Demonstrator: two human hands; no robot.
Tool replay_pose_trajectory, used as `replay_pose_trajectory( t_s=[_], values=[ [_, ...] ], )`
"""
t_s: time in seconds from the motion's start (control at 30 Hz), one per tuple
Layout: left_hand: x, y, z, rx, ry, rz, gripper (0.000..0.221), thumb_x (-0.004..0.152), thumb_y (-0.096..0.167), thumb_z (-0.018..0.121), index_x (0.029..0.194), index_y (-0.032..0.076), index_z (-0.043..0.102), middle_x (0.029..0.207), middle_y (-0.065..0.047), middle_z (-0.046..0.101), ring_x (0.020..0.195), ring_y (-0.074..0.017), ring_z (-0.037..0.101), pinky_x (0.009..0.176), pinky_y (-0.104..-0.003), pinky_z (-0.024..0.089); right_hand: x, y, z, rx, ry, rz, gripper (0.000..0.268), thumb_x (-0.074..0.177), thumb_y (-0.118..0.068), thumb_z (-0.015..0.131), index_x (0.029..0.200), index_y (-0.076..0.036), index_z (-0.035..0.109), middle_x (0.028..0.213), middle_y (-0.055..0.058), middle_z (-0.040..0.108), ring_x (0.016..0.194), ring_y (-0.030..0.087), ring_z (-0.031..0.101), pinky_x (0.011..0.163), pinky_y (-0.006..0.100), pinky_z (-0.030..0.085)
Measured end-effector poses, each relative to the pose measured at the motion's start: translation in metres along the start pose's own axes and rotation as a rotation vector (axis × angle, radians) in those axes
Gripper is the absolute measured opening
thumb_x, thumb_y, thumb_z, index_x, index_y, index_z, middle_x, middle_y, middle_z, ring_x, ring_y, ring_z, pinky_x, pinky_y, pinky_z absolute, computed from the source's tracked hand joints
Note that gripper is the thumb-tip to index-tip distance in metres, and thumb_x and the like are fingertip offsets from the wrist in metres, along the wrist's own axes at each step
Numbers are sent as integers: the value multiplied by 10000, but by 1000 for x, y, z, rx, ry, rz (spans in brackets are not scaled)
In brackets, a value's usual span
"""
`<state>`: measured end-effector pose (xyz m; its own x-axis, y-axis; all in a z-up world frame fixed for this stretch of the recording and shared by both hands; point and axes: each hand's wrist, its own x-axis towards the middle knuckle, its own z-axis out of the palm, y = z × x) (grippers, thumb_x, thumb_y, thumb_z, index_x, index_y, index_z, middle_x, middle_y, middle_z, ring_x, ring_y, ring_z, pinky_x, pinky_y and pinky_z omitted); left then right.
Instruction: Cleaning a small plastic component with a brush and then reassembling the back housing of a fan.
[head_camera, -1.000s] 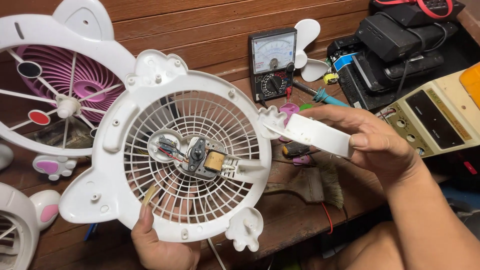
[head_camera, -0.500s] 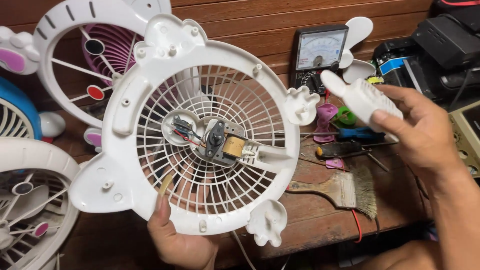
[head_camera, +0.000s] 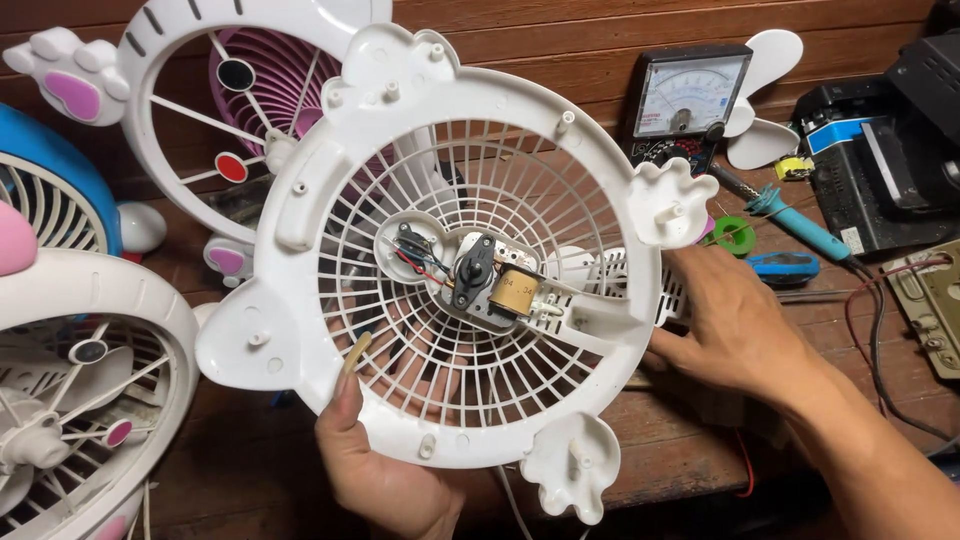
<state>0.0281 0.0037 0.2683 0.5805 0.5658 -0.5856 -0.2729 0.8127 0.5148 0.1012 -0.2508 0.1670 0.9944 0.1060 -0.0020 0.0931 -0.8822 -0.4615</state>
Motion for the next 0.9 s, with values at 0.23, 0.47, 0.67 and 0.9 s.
replay_pose_trajectory(
  t_s=[0.23,0.47,0.67,0.9],
  values=[
    [-2,9,3,-40,-88,-59,621,780,246,498,1305,-72,596,1246,-315,656,1152,-482,643,956,-616,530,-11,-11,-3,85,-23,-53,773,730,-385,769,1416,-84,576,1332,110,709,1144,278,694,911,419,537],
    [-12,18,18,-80,-191,-118,613,790,256,513,1307,-64,596,1251,-309,654,1155,-483,638,962,-616,524,-31,-17,34,170,-33,-108,773,739,-344,764,1431,-70,553,1335,106,713,1143,261,703,917,408,552],
    [-9,26,15,-127,-271,-159,607,799,264,526,1310,-57,595,1254,-304,653,1157,-483,633,967,-617,518,-37,57,103,237,-53,-170,775,747,-308,761,1444,-58,534,1337,103,716,1142,247,711,923,398,565],
    [-2,32,19,-180,-349,-197,600,809,273,541,1312,-48,595,1258,-299,652,1160,-483,628,973,-617,512,-36,113,115,317,-98,-247,777,756,-267,757,1459,-44,511,1340,99,719,1140,231,721,929,387,580]
  ],
)
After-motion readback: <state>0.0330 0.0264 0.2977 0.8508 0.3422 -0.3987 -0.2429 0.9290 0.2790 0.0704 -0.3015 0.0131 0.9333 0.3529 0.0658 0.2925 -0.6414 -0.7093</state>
